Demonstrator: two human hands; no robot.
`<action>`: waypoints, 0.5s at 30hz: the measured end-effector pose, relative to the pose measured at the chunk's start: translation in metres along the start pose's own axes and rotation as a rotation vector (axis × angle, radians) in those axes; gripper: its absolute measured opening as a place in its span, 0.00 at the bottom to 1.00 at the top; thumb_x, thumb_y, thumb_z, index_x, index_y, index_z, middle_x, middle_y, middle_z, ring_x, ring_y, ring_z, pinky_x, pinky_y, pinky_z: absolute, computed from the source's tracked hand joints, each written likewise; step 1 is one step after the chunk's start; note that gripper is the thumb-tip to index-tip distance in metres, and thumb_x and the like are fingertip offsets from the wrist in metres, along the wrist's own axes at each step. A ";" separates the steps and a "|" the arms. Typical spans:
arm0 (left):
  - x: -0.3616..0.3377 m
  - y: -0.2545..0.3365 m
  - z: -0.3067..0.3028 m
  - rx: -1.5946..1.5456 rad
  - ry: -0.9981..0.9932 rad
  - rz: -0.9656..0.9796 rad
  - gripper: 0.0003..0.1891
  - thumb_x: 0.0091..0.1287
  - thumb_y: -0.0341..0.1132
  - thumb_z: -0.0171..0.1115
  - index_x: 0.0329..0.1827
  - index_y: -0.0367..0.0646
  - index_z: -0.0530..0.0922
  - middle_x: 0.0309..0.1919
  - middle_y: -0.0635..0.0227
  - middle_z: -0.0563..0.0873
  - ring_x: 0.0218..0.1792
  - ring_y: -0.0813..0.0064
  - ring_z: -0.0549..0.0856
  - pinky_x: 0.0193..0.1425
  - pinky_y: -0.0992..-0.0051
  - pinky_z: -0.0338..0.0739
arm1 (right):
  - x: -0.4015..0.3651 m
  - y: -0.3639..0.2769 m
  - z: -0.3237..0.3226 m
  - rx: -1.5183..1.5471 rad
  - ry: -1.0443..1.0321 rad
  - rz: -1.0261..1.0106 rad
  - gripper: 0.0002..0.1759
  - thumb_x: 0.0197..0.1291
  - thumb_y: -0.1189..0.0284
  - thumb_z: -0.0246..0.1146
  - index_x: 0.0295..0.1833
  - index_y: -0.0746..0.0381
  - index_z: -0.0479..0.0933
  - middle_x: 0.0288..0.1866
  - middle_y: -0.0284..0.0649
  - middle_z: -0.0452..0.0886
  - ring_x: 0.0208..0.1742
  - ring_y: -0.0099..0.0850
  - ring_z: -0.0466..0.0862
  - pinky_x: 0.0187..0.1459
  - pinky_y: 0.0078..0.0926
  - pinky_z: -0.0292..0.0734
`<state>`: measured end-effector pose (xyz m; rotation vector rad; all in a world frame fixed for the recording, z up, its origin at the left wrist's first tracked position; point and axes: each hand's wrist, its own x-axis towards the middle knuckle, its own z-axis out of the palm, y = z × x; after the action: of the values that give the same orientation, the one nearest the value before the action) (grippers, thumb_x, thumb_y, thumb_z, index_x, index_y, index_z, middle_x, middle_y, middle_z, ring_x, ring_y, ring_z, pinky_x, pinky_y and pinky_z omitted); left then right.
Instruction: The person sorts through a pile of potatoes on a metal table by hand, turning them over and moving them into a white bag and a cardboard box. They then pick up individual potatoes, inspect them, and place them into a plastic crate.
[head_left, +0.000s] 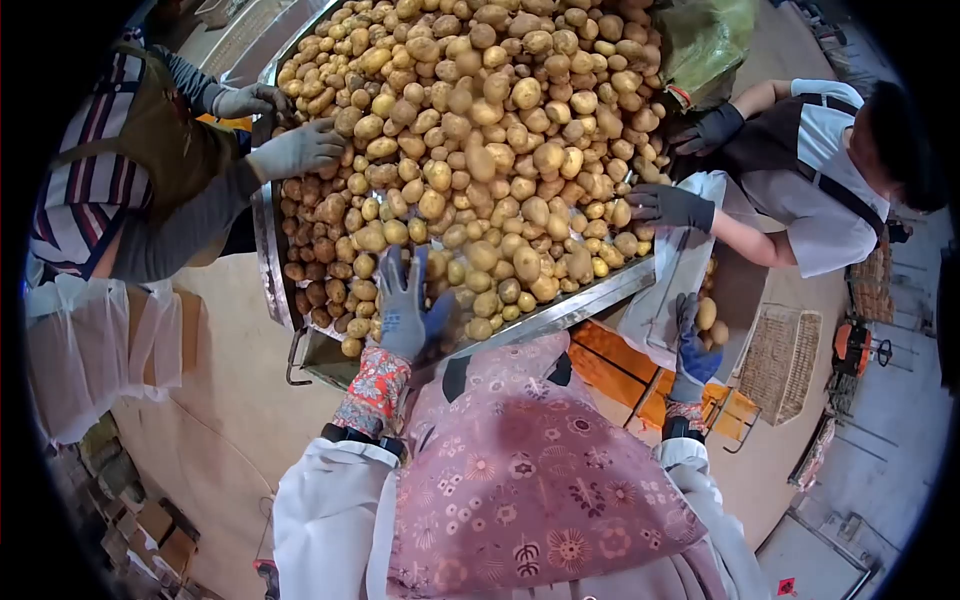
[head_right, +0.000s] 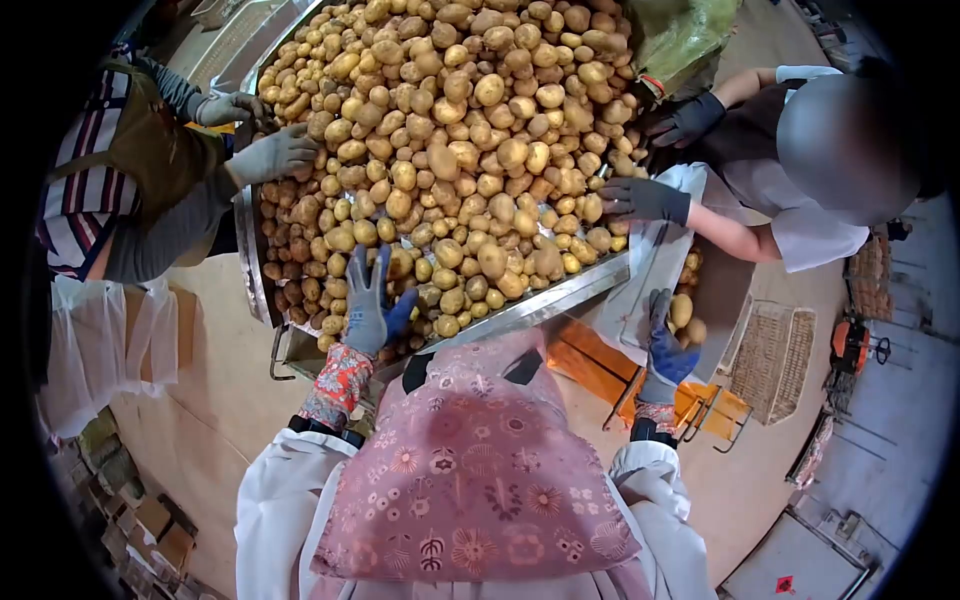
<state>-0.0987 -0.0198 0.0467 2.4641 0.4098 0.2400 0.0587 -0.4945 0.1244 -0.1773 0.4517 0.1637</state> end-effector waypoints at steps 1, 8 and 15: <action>0.006 -0.005 -0.002 -0.038 0.030 -0.050 0.45 0.63 0.51 0.69 0.82 0.53 0.57 0.77 0.34 0.55 0.76 0.33 0.58 0.76 0.44 0.58 | 0.001 0.012 0.003 0.208 -0.025 0.051 0.36 0.65 0.78 0.54 0.77 0.73 0.54 0.72 0.56 0.66 0.75 0.47 0.67 0.73 0.43 0.65; 0.081 -0.025 0.001 0.134 -0.281 -0.310 0.54 0.59 0.61 0.70 0.83 0.52 0.51 0.76 0.29 0.53 0.72 0.32 0.66 0.73 0.52 0.67 | 0.056 0.060 -0.005 -0.328 -0.310 0.211 0.30 0.72 0.59 0.54 0.73 0.63 0.65 0.66 0.43 0.78 0.60 0.31 0.80 0.56 0.32 0.79; 0.114 -0.009 -0.008 0.313 -0.470 -0.467 0.56 0.58 0.51 0.75 0.84 0.53 0.46 0.73 0.35 0.61 0.64 0.38 0.76 0.65 0.49 0.75 | 0.050 0.264 0.040 -2.596 -0.802 -0.040 0.42 0.65 0.51 0.63 0.79 0.55 0.58 0.68 0.58 0.72 0.56 0.46 0.84 0.51 0.45 0.81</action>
<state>0.0039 0.0312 0.0560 2.5229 0.8384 -0.6262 0.0676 -0.2242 0.1023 -2.5382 -0.8697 0.6666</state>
